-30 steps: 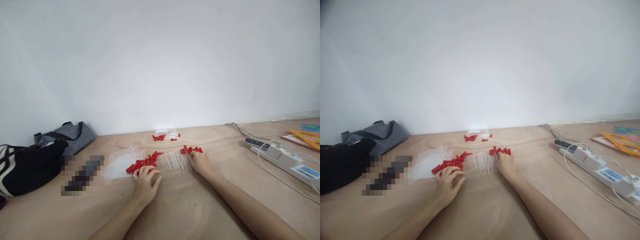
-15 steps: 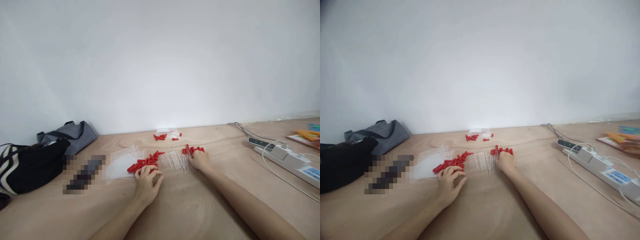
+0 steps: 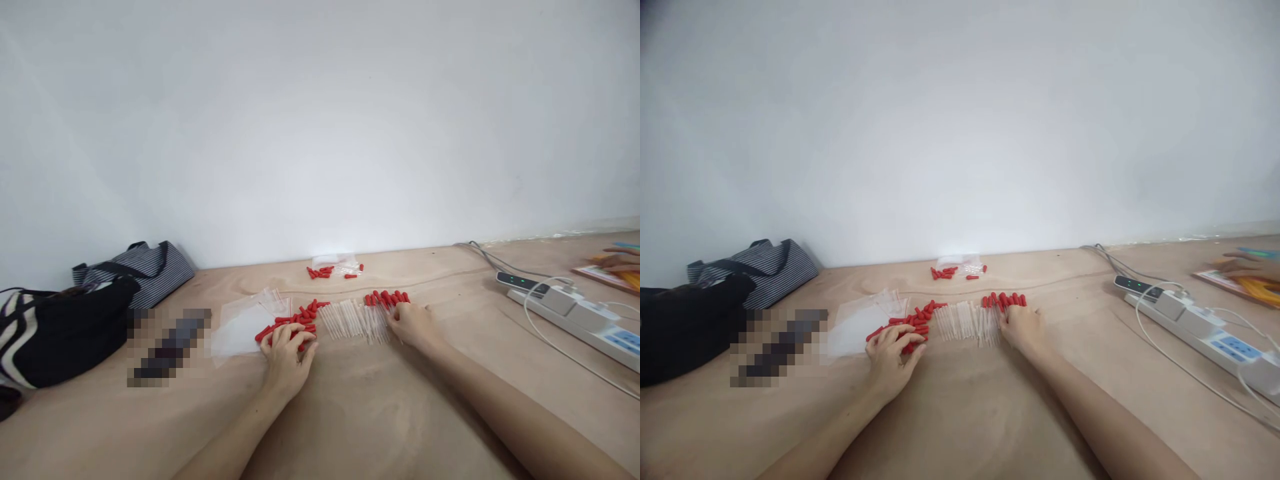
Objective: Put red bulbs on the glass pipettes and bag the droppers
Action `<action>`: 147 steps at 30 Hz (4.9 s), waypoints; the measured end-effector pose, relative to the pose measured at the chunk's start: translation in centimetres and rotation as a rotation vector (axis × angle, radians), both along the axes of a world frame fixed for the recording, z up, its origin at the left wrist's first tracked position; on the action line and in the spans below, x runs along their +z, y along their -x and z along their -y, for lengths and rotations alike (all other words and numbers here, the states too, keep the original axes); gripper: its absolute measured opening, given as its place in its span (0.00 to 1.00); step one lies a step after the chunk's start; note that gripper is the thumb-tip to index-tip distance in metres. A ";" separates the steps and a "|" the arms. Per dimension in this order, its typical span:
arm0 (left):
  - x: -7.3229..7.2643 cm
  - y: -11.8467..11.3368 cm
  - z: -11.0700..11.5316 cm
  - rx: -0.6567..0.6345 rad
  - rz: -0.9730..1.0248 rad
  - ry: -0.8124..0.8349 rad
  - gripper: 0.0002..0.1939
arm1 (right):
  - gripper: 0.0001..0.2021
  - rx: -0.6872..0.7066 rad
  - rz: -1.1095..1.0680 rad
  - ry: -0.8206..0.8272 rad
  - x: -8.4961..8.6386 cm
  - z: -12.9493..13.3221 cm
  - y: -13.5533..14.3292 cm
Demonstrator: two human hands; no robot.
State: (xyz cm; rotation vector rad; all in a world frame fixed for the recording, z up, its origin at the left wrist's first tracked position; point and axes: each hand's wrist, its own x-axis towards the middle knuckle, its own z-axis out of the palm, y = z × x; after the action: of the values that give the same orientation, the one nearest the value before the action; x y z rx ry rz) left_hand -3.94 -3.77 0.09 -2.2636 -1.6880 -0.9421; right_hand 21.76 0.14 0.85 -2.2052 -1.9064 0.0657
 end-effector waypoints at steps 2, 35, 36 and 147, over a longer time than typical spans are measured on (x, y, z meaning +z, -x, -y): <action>0.0 0.0 -0.1 0.006 -0.006 -0.041 0.04 | 0.11 0.016 -0.002 -0.066 -0.2 -0.2 0.2; 0.5 1.1 -0.9 0.200 0.013 0.009 0.04 | 0.13 -0.050 -0.145 0.130 0.0 -4.4 1.3; 0.6 1.2 -0.9 0.206 0.012 0.018 0.04 | 0.12 -0.050 -0.156 0.132 0.1 -4.3 1.2; -0.1 -2.0 2.3 -0.409 0.327 0.342 0.09 | 0.11 0.805 -0.289 -0.356 -1.7 5.6 4.7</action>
State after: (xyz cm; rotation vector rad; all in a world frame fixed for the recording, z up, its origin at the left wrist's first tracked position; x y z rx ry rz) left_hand -1.97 -6.04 0.02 -2.8945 -1.6378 -1.2457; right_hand 17.08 -5.42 -0.86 -1.0491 -2.2724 0.1508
